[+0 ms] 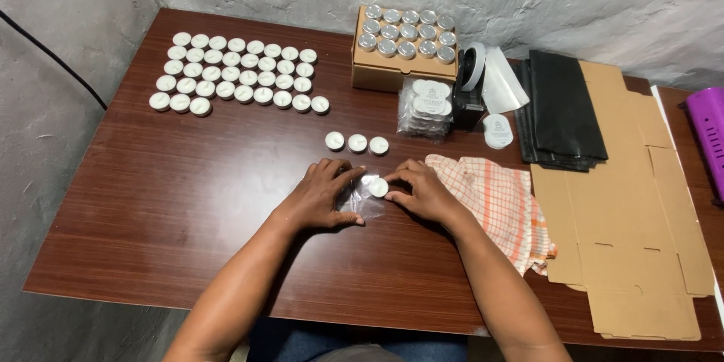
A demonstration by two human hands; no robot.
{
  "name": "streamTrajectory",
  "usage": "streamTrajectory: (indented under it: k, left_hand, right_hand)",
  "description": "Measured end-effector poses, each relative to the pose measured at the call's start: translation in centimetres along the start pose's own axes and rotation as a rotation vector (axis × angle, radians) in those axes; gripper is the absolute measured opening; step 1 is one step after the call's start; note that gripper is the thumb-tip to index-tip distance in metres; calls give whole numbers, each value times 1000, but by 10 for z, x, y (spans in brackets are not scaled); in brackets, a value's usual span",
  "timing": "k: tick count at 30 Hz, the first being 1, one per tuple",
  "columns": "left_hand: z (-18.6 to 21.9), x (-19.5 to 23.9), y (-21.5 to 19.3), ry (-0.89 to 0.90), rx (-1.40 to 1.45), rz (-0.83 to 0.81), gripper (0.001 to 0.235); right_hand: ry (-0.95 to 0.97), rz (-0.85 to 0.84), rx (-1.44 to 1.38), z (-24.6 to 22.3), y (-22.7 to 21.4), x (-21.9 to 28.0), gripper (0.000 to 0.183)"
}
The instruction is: The person is cleaning individual tea light candles with a cloth and then packaging them into small plastic bags, four per bag.
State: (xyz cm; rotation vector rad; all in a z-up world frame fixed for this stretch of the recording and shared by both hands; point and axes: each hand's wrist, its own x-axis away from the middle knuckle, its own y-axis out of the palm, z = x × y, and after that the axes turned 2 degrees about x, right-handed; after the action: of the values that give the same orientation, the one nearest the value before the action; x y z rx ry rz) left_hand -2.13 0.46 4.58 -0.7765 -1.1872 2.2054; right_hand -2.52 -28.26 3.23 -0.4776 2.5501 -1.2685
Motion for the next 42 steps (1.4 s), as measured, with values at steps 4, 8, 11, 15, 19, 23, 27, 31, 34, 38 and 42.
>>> streamTrajectory:
  k: [4,8,11,15,19,23,27,31,34,38,42]
  left_hand:
    - [1,-1,0,5,-18,0,98]
    - [0,-2,-2,-7,-19,-21,98]
    - [2,-2,-4,-19,-8,-36,98]
    - [7,-2,-15,-4,2,-69,95]
    - [5,-1,-24,-2,-18,-101,92]
    - [2,-1,-19,-16,-53,-144,93]
    - [3,-2,-17,-8,-47,-156,92]
    - [4,-1,-18,-4,-43,-147,91]
    - [4,-2,-19,-16,-29,-154,89]
    - [2,-2,-18,-10,-34,-147,90]
    - [0,0,-17,-10,-44,-143,91]
  right_hand:
    - [-1,-19,8,-1,-1,1,27]
    - [-30,-22,39,-8,-3,3,21]
    - [-24,-21,38,-7,-1,3,19]
    - [-2,23,55,-9,2,3,17]
    - [22,31,52,-11,4,3,16]
    - [-20,-14,64,-9,7,4,31]
    - [-15,-4,58,-5,14,2,27]
    - [-33,-7,36,-6,14,3,25]
    - [1,-30,14,-9,15,3,26]
    - [30,-25,39,-19,13,3,38]
    - [25,-30,87,-26,11,4,40]
